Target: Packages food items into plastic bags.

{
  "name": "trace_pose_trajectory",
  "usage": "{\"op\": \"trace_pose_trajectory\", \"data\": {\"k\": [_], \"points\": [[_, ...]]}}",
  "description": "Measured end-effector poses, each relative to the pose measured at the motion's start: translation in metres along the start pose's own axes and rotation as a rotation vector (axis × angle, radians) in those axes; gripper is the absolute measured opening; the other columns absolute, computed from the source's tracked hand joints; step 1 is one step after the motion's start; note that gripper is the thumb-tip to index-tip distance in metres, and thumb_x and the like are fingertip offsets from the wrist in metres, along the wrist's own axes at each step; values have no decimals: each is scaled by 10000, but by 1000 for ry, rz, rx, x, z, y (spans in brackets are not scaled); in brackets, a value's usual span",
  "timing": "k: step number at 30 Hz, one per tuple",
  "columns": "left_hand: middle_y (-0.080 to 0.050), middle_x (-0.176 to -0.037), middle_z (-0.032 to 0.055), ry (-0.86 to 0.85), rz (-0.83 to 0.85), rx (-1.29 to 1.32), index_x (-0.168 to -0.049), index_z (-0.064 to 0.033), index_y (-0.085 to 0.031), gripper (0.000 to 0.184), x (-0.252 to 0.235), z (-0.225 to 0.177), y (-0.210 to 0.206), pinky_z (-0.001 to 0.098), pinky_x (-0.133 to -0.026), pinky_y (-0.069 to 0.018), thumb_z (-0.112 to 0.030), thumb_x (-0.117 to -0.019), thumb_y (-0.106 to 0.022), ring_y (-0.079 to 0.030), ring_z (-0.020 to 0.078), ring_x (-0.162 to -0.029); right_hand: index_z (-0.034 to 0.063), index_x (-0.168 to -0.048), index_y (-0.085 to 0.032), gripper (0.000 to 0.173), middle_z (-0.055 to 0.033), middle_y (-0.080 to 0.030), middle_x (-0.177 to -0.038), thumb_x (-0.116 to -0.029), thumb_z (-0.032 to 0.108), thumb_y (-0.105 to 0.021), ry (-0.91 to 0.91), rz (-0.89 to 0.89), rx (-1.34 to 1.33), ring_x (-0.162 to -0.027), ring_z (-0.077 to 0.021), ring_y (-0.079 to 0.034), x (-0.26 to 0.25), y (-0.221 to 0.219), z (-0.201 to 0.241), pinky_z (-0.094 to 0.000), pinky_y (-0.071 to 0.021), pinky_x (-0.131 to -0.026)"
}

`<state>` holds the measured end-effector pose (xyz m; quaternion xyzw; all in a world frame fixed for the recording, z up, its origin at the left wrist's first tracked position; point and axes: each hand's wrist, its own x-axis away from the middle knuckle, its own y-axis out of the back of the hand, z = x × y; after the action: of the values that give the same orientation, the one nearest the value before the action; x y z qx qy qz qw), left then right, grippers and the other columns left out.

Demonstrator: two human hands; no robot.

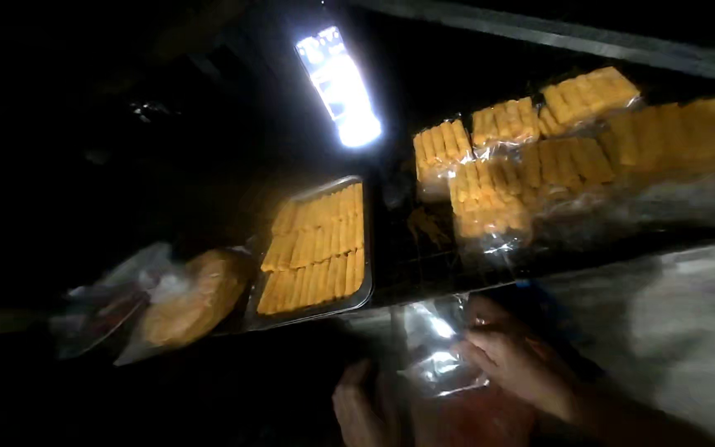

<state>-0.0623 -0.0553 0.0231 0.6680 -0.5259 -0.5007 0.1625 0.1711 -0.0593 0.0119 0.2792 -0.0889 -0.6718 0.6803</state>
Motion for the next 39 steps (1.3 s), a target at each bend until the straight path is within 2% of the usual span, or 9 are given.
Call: {"op": "trace_pose_trajectory", "data": {"k": [4, 6, 8, 10, 13, 18, 25, 32, 39], "points": [[-689, -1089, 252, -61, 39, 47, -1071, 107, -681, 216, 3, -10, 12, 474, -973, -515, -35, -944, -578, -659, 360, -1061, -6, -1084, -748, 198, -148, -747, -911, -972, 22, -588, 72, -9, -16, -828, -259, -735, 0, -7, 3, -412, -608, -810], [-697, -1028, 159, -52, 55, 187, -1051, 78, -674, 200, 5, -10, 15, 277, -934, -540, -72, -993, -556, -668, 149, -1000, -3, -1058, -739, 168, -142, -753, -909, -976, 51, -602, 94, -2, -15, -815, -259, -743, 1, -10, 0, -428, -614, -788], [-725, -972, 125, 18, 160, 321, -1029, 74, -702, 194, 7, -23, 20, 238, -860, -579, -87, -990, -601, -696, 76, -914, 9, -1000, -738, 156, -128, -749, -851, -972, 126, -640, 122, 19, 25, -755, -261, -744, 4, -13, -1, -454, -620, -725], [-740, -996, 123, 108, 333, 378, -1089, 71, -708, 232, 9, -40, 22, 259, -852, -585, -117, -966, -649, -709, 89, -903, 31, -916, -740, 142, -120, -717, -759, -933, 163, -689, 183, 49, 96, -676, -271, -723, 7, -15, 2, -475, -609, -639], [-734, -1001, 129, 217, 474, 483, -1210, 85, -634, 363, 18, -46, 2, 286, -794, -604, -121, -921, -708, -715, 104, -848, 24, -913, -769, 151, -157, -727, -766, -886, 168, -736, 195, 137, 169, -713, -335, -731, 16, -22, 11, -538, -600, -660], [-721, -855, 36, 273, 397, 617, -1033, 57, -677, 136, 27, -41, -12, 212, -707, -586, -25, -924, -670, -674, 14, -734, 17, -989, -753, 190, -146, -754, -883, -924, 193, -722, 126, 228, -41, -798, -312, -741, 25, -33, 0, -558, -589, -737], [-630, -669, -7, 367, 309, 528, -841, 27, -610, 162, 33, -34, -15, 187, -548, -532, -14, -808, -763, -591, -8, -556, 18, -816, -729, 237, -139, -715, -779, -879, 242, -769, 148, 151, -58, -720, -294, -712, 25, -34, -5, -535, -582, -666], [-674, -761, -34, 419, 387, 720, -947, 4, -645, 136, 32, -28, -18, 184, -573, -555, 25, -840, -726, -623, -15, -612, 17, -808, -755, 236, -125, -741, -829, -882, 241, -773, 221, 216, -150, -794, -275, -728, 22, -35, -12, -508, -595, -728], [-647, -757, -13, 404, 338, 616, -960, 22, -598, 166, 35, -9, -10, 193, -590, -551, 42, -836, -707, -615, -2, -627, -27, -778, -713, 367, -149, -682, -746, -945, 299, -710, -38, 310, -207, -711, -250, -654, 3, -14, -19, -462, -545, -705]]}}
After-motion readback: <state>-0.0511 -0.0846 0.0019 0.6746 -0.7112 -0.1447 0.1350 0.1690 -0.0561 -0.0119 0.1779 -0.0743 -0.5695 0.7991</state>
